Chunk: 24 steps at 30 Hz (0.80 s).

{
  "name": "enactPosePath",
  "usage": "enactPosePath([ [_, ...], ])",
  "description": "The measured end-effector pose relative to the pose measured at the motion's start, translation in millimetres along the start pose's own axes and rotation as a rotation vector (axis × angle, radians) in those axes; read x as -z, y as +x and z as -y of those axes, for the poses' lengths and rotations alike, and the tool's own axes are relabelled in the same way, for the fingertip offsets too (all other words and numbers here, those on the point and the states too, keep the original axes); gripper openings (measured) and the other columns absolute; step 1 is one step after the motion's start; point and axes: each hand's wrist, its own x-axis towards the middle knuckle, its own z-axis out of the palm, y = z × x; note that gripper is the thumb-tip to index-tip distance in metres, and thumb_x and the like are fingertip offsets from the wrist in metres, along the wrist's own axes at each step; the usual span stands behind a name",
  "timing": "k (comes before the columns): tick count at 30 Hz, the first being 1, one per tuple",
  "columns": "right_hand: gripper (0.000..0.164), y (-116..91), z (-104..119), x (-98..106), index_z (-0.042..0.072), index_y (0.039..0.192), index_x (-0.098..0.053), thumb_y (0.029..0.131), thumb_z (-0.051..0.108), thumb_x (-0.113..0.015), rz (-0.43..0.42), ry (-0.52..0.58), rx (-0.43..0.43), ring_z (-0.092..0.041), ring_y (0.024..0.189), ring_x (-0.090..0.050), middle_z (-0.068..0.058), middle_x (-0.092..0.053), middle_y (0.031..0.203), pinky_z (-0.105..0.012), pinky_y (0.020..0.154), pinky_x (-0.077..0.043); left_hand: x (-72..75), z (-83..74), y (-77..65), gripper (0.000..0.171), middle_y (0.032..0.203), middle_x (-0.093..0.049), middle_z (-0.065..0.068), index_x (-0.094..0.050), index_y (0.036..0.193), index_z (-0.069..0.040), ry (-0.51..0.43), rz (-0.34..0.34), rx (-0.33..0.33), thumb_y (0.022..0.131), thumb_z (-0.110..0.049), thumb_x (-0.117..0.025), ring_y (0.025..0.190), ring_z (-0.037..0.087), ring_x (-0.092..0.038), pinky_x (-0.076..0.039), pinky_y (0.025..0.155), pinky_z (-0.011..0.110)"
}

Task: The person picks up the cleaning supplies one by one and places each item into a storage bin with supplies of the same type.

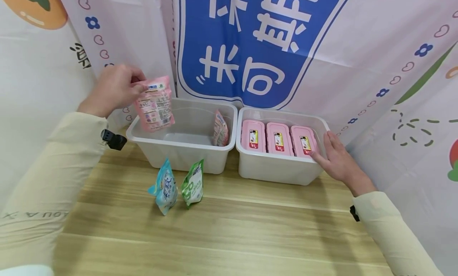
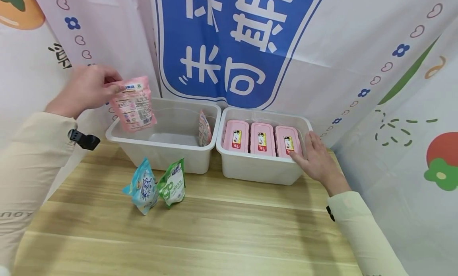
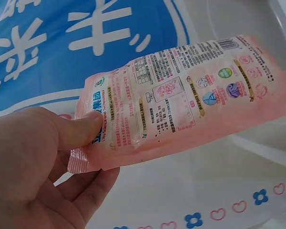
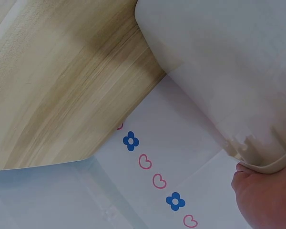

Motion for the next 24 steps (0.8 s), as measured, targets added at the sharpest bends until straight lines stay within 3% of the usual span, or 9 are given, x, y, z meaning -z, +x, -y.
enactPosePath([
  [9,0.097,1,-2,-1,-0.002,0.166,0.01,0.109,0.057,-0.041,-0.008,-0.002,0.007,-0.048,0.163,0.008,-0.025,0.015,0.175,-0.073,0.128,-0.01,-23.0,9.1,5.3,0.022,0.111,-0.07,0.028,-0.072,0.117,0.005,-0.017,0.004,-0.013,0.103,-0.01,-0.064,0.098,0.038,-0.055,-0.05,0.076,0.043],
  [15,0.096,2,-3,-1,-0.002,0.166,0.01,0.109,0.056,-0.041,-0.013,-0.003,0.012,-0.048,0.163,0.008,-0.024,0.015,0.176,-0.073,0.128,-0.01,-35.1,13.1,5.4,0.021,0.109,-0.07,0.027,-0.072,0.115,0.005,-0.042,0.021,0.016,0.103,-0.01,-0.063,0.095,0.037,-0.057,-0.051,0.071,0.04],
  [24,0.096,2,-3,-2,-0.003,0.166,0.009,0.109,0.055,-0.041,-0.019,-0.003,0.011,-0.048,0.164,0.007,-0.025,0.014,0.176,-0.073,0.128,-0.009,-52.6,19.3,5.5,0.018,0.106,-0.073,0.026,-0.074,0.11,0.005,-0.049,0.014,0.007,0.101,-0.008,-0.064,0.091,0.035,-0.06,-0.053,0.07,0.038],
])
